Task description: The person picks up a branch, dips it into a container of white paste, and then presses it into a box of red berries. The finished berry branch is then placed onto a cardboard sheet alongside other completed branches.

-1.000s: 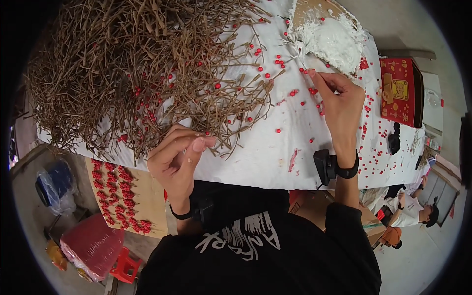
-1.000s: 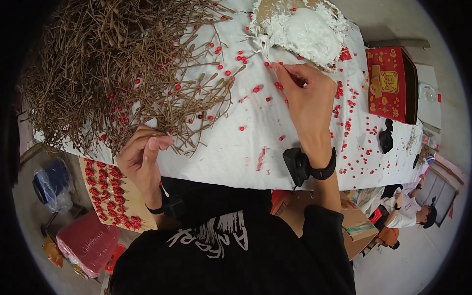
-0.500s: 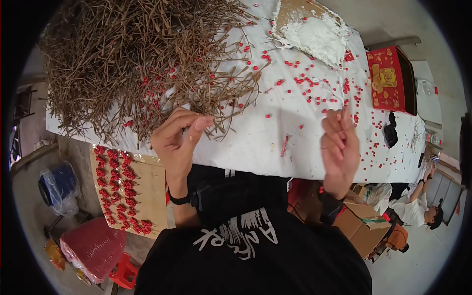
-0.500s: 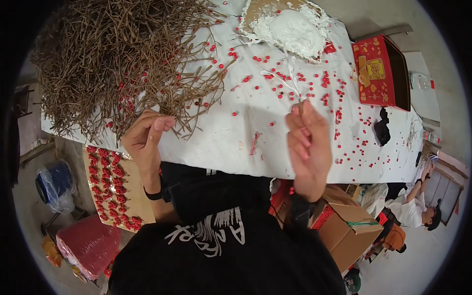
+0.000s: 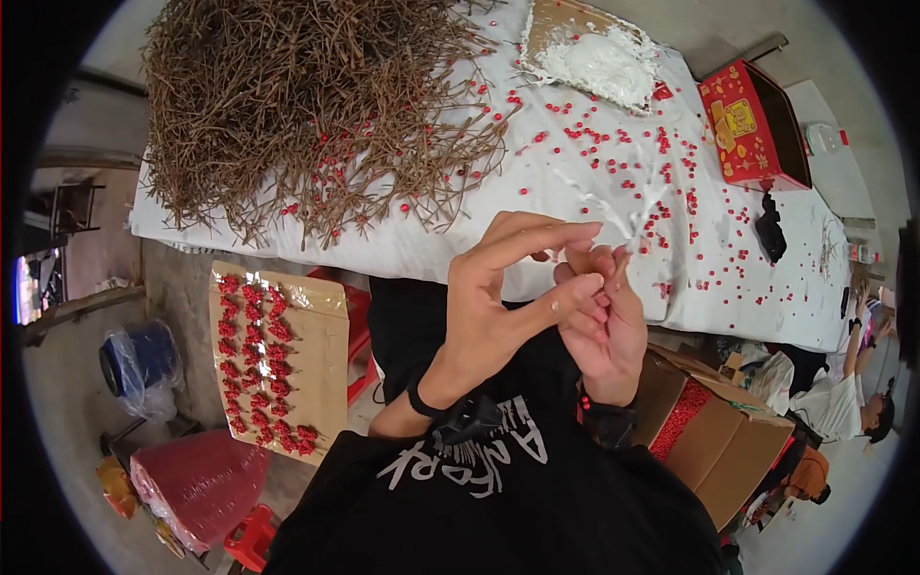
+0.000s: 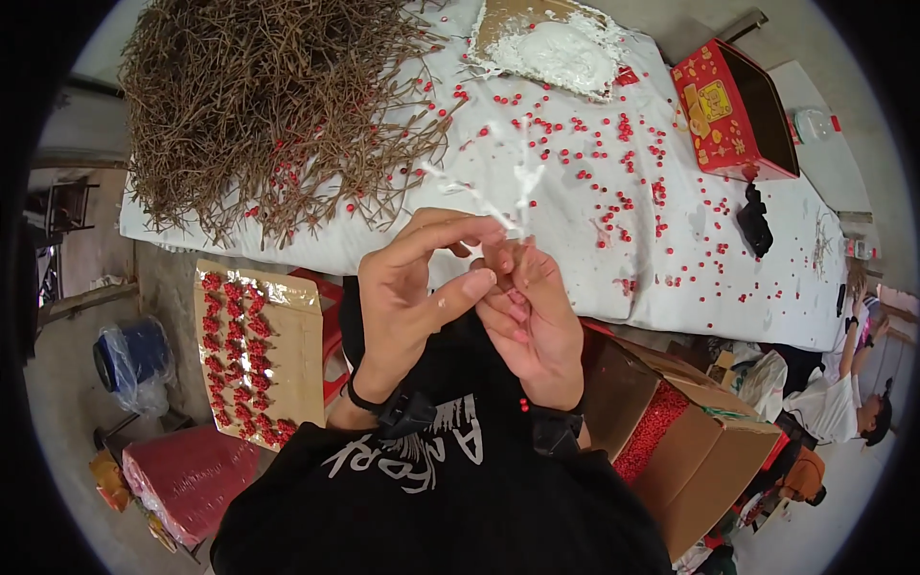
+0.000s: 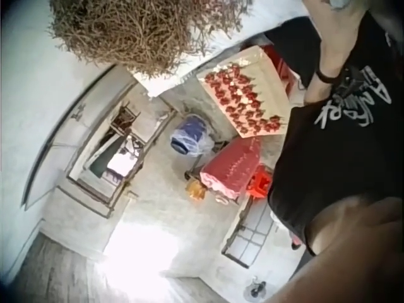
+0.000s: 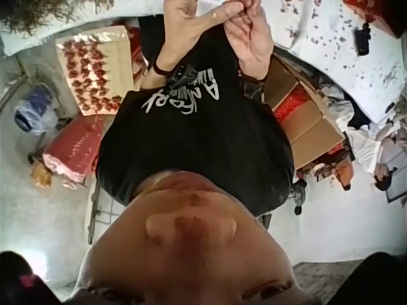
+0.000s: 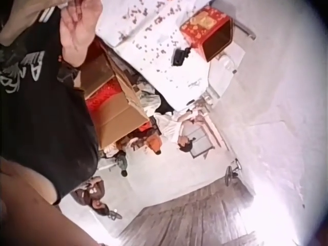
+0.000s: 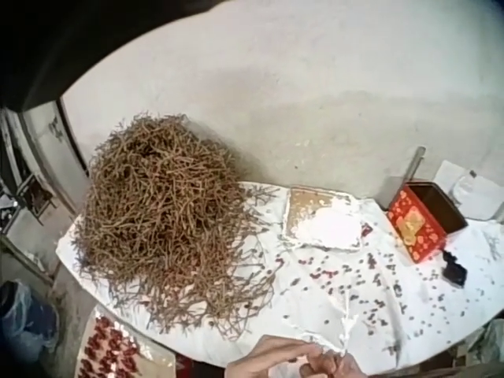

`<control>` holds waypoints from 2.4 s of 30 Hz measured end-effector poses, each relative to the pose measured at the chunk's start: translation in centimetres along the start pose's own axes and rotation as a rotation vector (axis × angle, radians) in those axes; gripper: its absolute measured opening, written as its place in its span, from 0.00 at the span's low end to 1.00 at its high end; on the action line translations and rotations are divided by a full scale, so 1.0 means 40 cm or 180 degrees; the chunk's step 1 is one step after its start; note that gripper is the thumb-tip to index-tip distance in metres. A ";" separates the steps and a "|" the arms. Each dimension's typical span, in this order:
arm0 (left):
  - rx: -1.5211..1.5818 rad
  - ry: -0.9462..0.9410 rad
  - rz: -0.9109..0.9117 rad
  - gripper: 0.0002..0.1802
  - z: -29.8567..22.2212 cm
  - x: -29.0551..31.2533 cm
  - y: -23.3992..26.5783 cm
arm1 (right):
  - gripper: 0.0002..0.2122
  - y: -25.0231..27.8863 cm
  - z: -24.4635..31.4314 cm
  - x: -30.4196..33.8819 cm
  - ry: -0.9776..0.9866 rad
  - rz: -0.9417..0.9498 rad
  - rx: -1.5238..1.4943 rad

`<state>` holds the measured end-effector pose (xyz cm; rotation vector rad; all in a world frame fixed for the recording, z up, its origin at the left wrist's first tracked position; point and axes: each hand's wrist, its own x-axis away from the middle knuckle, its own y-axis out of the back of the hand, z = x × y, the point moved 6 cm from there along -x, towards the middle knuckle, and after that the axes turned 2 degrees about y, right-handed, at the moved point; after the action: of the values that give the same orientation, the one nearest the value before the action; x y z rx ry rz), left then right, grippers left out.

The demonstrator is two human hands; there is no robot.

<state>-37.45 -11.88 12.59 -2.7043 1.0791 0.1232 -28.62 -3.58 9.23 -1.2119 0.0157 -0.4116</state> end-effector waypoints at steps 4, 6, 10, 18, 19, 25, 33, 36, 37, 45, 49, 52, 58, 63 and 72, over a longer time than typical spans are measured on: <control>0.0013 0.0286 0.0126 0.15 0.007 0.002 -0.022 | 0.11 -0.002 -0.019 0.011 -0.0047 -0.0082 -0.0318; -0.0033 0.0261 0.0132 0.14 0.004 -0.004 -0.028 | 0.11 -0.004 -0.014 0.011 -0.0035 -0.0221 -0.0264; -0.0028 0.0335 0.0030 0.12 0.003 -0.025 -0.046 | 0.11 0.024 -0.001 0.000 0.0041 -0.0472 -0.0104; -0.0613 0.0013 -0.0258 0.08 0.028 -0.130 -0.045 | 0.12 0.062 0.062 -0.087 0.0162 -0.0558 0.0605; -0.0530 -0.0028 -0.0299 0.08 0.035 -0.145 -0.043 | 0.12 0.067 0.077 -0.096 0.0198 -0.0718 0.0828; -0.0123 0.1176 -0.0519 0.08 0.030 -0.258 0.018 | 0.12 0.127 0.265 -0.074 0.1682 -0.1866 0.3652; -0.3031 -0.0047 0.0541 0.10 0.094 -0.576 0.094 | 0.07 0.223 0.330 -0.062 0.1792 -0.2468 0.4779; -0.3248 -0.0001 0.0594 0.10 0.148 -0.614 0.084 | 0.07 0.236 0.334 -0.061 0.1847 -0.2439 0.4647; -0.3290 -0.0007 0.0528 0.10 0.157 -0.619 0.082 | 0.07 0.241 0.333 -0.061 0.1811 -0.2455 0.4655; -0.3392 -0.0369 0.0223 0.07 0.183 -0.621 0.110 | 0.07 0.251 0.331 -0.061 0.1863 -0.2533 0.4412; -0.3448 -0.0494 0.0158 0.06 0.178 -0.619 0.124 | 0.07 0.256 0.328 -0.060 0.1871 -0.2504 0.4358; -0.3506 -0.0509 0.0177 0.06 0.173 -0.617 0.135 | 0.07 0.257 0.331 -0.057 0.1836 -0.2537 0.4313; -0.4070 -0.1072 0.0155 0.07 0.134 -0.618 0.185 | 0.07 0.260 0.331 -0.056 0.1854 -0.2509 0.4354; -0.3659 -0.1079 -0.0231 0.08 0.067 -0.618 0.179 | 0.07 0.266 0.332 -0.056 0.1939 -0.2452 0.4358; -0.3166 -0.0425 0.0221 0.08 0.193 -0.709 0.128 | 0.07 0.256 0.333 -0.058 0.1956 -0.2434 0.4385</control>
<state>-61.51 5.31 8.75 -3.3841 1.3017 1.0985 -24.65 12.13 4.23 0.3497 -0.1826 -1.1905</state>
